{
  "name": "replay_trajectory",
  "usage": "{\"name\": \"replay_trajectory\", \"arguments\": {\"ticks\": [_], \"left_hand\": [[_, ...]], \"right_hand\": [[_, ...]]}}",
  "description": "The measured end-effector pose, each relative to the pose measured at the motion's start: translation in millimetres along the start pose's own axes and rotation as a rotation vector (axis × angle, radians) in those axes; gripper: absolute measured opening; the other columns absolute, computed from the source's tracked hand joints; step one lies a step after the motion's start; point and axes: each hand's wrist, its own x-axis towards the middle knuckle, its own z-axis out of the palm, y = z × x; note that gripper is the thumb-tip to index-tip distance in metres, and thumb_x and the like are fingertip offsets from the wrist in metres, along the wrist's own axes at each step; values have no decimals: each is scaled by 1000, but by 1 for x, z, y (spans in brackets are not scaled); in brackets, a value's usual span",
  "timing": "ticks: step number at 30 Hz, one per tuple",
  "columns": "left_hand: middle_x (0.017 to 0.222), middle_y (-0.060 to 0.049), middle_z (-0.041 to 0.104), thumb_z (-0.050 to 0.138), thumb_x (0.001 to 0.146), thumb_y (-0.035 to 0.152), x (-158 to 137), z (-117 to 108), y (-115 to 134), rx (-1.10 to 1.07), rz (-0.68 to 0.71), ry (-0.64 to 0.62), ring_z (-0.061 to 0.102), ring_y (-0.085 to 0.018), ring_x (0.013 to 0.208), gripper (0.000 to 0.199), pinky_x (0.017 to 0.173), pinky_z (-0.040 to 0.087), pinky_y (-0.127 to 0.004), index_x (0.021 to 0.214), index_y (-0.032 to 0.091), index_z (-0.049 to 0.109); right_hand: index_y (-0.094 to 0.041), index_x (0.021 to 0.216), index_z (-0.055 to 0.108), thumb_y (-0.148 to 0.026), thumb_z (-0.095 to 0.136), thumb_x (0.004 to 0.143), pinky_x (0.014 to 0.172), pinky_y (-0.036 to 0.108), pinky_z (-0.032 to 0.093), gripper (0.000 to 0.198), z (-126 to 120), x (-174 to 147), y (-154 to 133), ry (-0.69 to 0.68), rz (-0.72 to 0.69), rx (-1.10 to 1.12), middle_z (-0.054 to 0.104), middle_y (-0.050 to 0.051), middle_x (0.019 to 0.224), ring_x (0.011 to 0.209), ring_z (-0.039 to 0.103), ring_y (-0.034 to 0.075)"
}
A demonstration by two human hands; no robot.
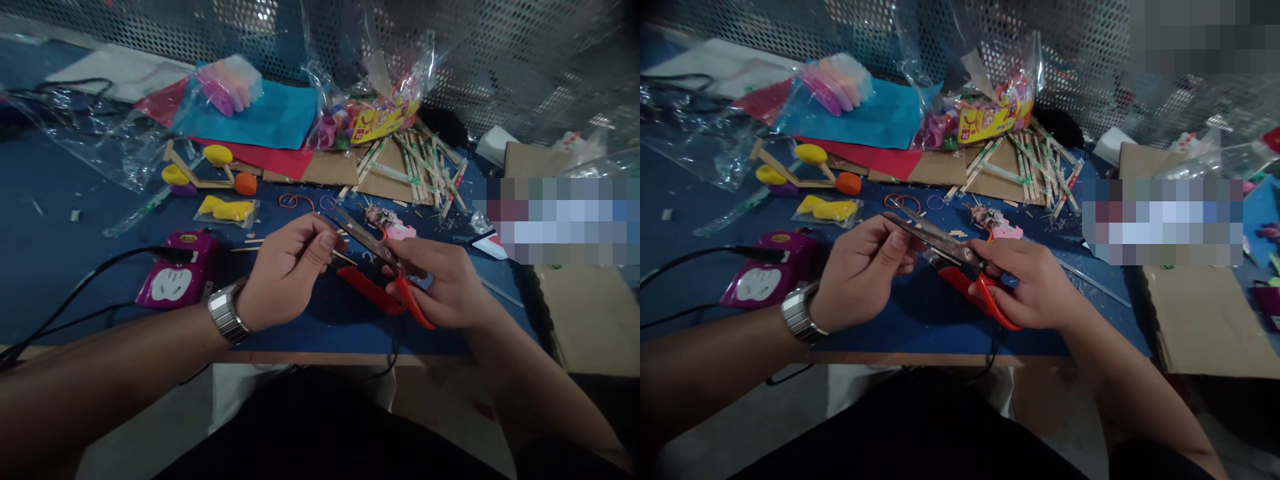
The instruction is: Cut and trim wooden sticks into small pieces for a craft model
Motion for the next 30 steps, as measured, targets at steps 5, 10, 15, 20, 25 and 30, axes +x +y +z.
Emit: {"name": "replay_trajectory", "arguments": {"ticks": [5, 10, 15, 20, 25, 30], "left_hand": [[84, -2, 74, 58, 113, 49, 1, 2, 0, -84, -31, 1, 58, -9, 62, 37, 57, 51, -22, 92, 21, 68], [77, -2, 69, 56, 113, 51, 1, 2, 1, -101, -50, -6, 58, -9, 60, 41, 54, 49, -22, 90, 20, 70], [79, -3, 70, 56, 114, 50, 1, 2, 1, -98, -43, -10, 56, -9, 60, 43, 53, 47, -21, 90, 19, 71], [77, -3, 69, 56, 114, 50, 1, 2, 1, -103, -46, -13, 54, -8, 59, 43, 52, 45, -23, 89, 19, 71], [76, -2, 68, 57, 113, 52, 1, 2, 2, -74, -39, 2, 53, -8, 56, 43, 50, 43, -22, 89, 19, 71], [76, -3, 70, 56, 113, 53, 1, 3, 1, -82, -55, 1, 56, -9, 57, 44, 51, 46, -22, 88, 19, 70]], "right_hand": [[-37, 160, 55, -31, 76, 99, 67, 42, 62, 65, 0, 0, -2, 6, 38, 19, 76, 4, 92, 72, 71, 24], [-38, 160, 55, -32, 76, 99, 67, 41, 63, 65, 0, 1, -3, 14, 43, 32, 78, 4, 93, 74, 73, 24], [-38, 162, 53, -30, 75, 100, 67, 41, 63, 66, 1, 1, -2, -2, 17, 20, 79, 4, 95, 75, 73, 25], [-32, 160, 56, -31, 76, 100, 71, 39, 63, 63, 1, 0, 0, 11, -10, 13, 79, 5, 95, 80, 76, 24], [-30, 160, 56, -26, 74, 100, 67, 36, 60, 62, 2, 1, -1, 25, -38, -17, 78, 3, 88, 75, 74, 22], [-31, 156, 59, -28, 74, 101, 62, 35, 57, 57, 2, 1, -3, 39, -19, -19, 75, 0, 82, 67, 69, 20]]}}
